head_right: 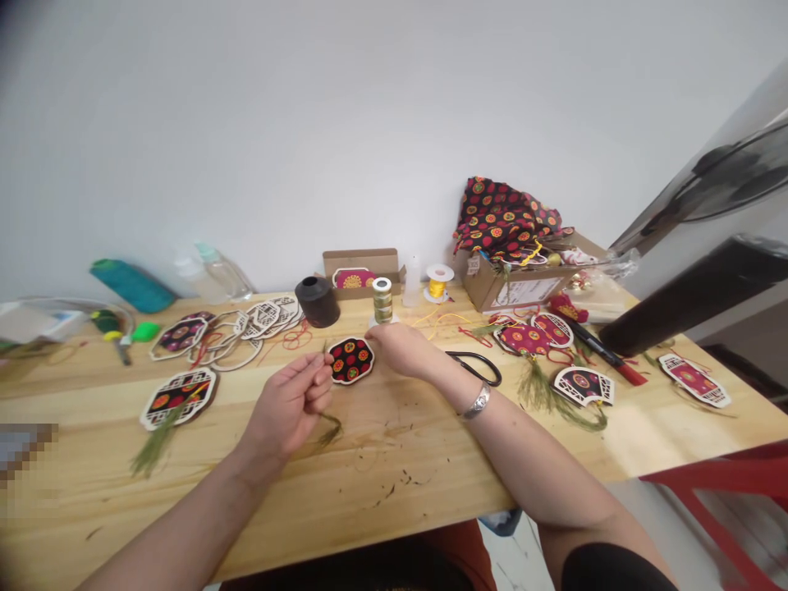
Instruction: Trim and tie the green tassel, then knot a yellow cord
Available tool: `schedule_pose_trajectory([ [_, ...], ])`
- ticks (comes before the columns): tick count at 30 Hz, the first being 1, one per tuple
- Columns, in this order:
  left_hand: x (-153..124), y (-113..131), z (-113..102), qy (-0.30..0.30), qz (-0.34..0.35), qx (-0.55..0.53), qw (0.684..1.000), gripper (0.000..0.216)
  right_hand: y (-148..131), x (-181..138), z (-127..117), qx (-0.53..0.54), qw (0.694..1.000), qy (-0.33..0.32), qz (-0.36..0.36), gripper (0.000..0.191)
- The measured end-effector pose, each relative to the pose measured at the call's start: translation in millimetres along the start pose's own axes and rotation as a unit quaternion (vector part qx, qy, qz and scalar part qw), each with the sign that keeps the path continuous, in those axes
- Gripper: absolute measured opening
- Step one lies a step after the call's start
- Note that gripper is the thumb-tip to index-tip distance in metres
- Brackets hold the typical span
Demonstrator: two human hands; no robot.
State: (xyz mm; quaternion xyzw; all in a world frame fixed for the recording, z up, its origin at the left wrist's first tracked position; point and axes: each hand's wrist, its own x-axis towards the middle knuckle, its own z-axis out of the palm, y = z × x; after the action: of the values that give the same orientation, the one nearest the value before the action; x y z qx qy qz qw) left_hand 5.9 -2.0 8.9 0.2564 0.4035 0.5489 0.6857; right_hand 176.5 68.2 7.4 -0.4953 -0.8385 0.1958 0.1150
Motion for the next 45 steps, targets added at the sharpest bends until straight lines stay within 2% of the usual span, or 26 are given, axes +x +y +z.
schedule_pose_trajectory([
  [7, -1, 0, 1, 0.007, -0.007, 0.009, 1.0, 0.024, 7, 1, -8, 0.002, 1.0, -0.015, 0.006, 0.026],
  [9, -1, -1, 0, 0.005, -0.006, 0.008, 1.0, 0.024, 3, 1, -9, 0.05, 0.999, 0.018, -0.006, 0.028],
  [11, -1, -2, 0, 0.002, -0.004, 0.007, 1.0, 0.023, -5, -2, -9, 0.148, 0.987, 0.06, -0.013, 0.028],
  [13, -1, -3, 0, 0.0, -0.001, 0.009, 1.0, 0.022, -16, -6, -5, 0.272, 0.958, 0.088, -0.011, 0.025],
  [17, -1, -4, 1, 0.001, 0.005, 0.018, 1.0, 0.021, -32, -18, 14, 0.466, 0.876, 0.121, -0.016, 0.025],
  [20, -1, -5, 1, -0.007, 0.009, 0.017, 1.0, 0.02, -34, -27, 29, 0.555, 0.828, 0.066, -0.045, 0.037],
  [22, 0, -5, 1, -0.014, 0.015, 0.008, 1.0, 0.019, -34, -32, 33, 0.573, 0.816, 0.001, -0.074, 0.045],
  [26, 3, -3, 0, -0.023, 0.028, -0.019, 0.999, 0.014, -31, -36, 32, 0.551, 0.815, -0.122, -0.13, 0.051],
  [28, 4, -1, -1, -0.013, 0.032, -0.029, 0.999, 0.009, -29, -35, 32, 0.55, 0.807, -0.166, -0.135, 0.06],
  [31, 7, 3, -3, -0.003, 0.04, -0.051, 0.998, 0.003, -25, -34, 33, 0.517, 0.828, -0.197, -0.093, 0.079],
  [34, 9, 6, -5, -0.005, 0.046, -0.067, 0.997, 0.002, -22, -34, 31, 0.471, 0.853, -0.219, -0.04, 0.076],
  [38, 9, 8, -5, 0.001, 0.049, -0.071, 0.996, 0.003, -22, -34, 23, 0.427, 0.881, -0.204, -0.011, 0.054],
  [42, 11, 9, -4, 0.007, 0.056, -0.072, 0.996, 0.007, -23, -34, 16, 0.434, 0.891, -0.133, 0.018, 0.026],
  [45, 13, 10, -5, 0.014, 0.061, -0.072, 0.995, 0.013, -24, -34, 13, 0.444, 0.892, -0.078, 0.032, 0.02],
])
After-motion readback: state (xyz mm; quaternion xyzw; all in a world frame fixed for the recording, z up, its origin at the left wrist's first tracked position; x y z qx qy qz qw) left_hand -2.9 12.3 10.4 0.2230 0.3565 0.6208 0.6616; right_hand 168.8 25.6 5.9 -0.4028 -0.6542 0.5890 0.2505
